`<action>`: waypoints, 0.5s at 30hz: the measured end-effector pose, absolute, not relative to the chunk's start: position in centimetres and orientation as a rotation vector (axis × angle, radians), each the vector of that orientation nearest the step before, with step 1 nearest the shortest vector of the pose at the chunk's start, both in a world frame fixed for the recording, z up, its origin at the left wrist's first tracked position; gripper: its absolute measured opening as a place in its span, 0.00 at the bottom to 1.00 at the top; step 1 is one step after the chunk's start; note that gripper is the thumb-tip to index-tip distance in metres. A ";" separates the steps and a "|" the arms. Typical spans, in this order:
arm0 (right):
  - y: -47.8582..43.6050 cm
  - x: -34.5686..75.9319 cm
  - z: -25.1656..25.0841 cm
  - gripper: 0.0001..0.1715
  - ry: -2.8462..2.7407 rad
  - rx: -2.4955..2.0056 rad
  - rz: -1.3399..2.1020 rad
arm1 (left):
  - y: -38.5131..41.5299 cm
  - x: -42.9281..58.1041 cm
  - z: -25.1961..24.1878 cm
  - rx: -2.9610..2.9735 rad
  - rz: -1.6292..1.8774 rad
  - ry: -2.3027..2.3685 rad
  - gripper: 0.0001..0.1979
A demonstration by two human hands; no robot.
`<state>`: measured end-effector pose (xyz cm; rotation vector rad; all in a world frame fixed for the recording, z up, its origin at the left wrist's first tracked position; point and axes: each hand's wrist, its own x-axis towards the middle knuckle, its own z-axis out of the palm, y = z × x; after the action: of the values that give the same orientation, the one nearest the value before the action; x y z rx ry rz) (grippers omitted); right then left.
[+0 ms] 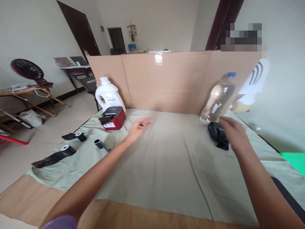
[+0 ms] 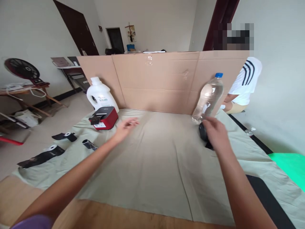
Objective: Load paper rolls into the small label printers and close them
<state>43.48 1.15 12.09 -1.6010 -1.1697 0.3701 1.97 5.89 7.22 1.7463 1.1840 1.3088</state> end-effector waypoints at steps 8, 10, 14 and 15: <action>8.1 11.3 5.5 0.36 -1.851 -1.014 0.939 | 9.2 -21.3 8.0 1.029 1.633 1.832 0.11; 11.0 4.6 4.0 0.43 -1.894 -0.972 0.978 | 10.1 -21.6 7.2 0.849 1.485 1.805 0.09; 15.5 -3.8 1.7 0.64 -1.852 -1.059 1.007 | 11.2 -21.1 6.1 0.824 1.391 1.757 0.14; 16.2 -4.9 1.2 0.67 -1.826 -1.074 1.017 | 11.2 -21.1 6.0 0.833 1.388 1.745 0.15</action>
<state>-4.93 16.17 1.22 -1.0738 -1.8258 1.0169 -21.11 11.17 5.99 0.8330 1.7448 1.3881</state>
